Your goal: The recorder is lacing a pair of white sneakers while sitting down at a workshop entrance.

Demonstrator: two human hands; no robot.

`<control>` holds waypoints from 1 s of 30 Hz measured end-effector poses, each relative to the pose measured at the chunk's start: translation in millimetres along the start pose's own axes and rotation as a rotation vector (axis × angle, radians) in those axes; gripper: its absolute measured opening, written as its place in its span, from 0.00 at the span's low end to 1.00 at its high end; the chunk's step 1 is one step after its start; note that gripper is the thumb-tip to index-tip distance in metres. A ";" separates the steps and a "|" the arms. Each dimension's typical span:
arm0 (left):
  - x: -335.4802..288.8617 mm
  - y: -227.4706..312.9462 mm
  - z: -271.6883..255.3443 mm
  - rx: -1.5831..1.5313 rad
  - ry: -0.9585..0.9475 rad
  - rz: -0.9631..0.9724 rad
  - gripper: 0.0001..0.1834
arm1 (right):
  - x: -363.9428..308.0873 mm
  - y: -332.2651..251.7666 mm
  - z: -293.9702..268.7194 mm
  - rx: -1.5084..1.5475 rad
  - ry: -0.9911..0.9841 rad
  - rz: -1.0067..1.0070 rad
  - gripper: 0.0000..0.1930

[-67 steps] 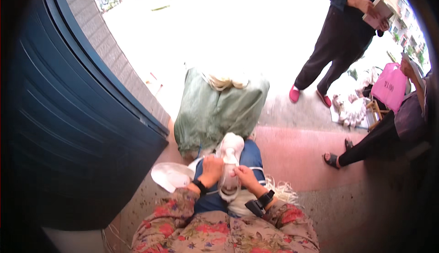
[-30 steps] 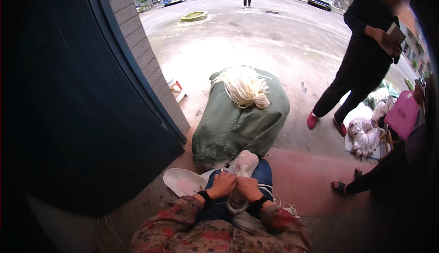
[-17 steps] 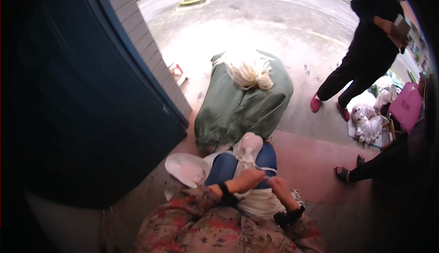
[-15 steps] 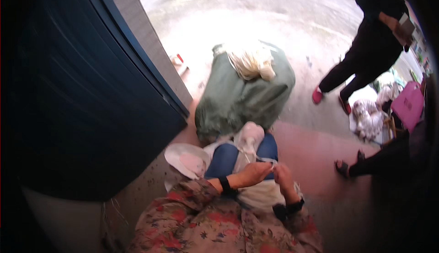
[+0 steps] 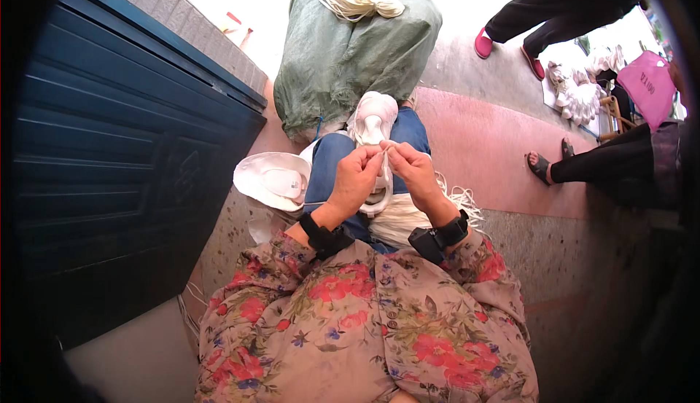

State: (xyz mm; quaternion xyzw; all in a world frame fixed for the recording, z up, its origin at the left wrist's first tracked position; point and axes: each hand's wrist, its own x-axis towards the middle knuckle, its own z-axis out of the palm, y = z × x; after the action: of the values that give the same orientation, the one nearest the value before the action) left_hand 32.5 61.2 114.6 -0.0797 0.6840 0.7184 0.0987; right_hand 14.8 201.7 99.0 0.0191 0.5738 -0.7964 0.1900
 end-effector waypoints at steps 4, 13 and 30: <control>-0.8 0.2 0.2 -0.103 -0.023 -0.099 0.09 | 0.8 1.1 1.4 -0.015 -0.021 -0.001 0.12; 25.8 -19.5 -36.2 0.408 -0.108 0.349 0.08 | 6.3 1.6 -0.6 -0.108 0.052 -0.192 0.12; 103.1 -21.1 -50.4 1.682 -0.447 0.388 0.05 | -19.5 -228.4 -3.4 -0.261 -0.076 -0.793 0.11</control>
State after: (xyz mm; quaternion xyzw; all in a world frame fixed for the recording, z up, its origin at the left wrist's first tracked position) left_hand -63.0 15.2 65.9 0.2780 0.9512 -0.0187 0.1322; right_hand -42.0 271.8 309.7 -0.2568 0.6254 -0.7286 -0.1095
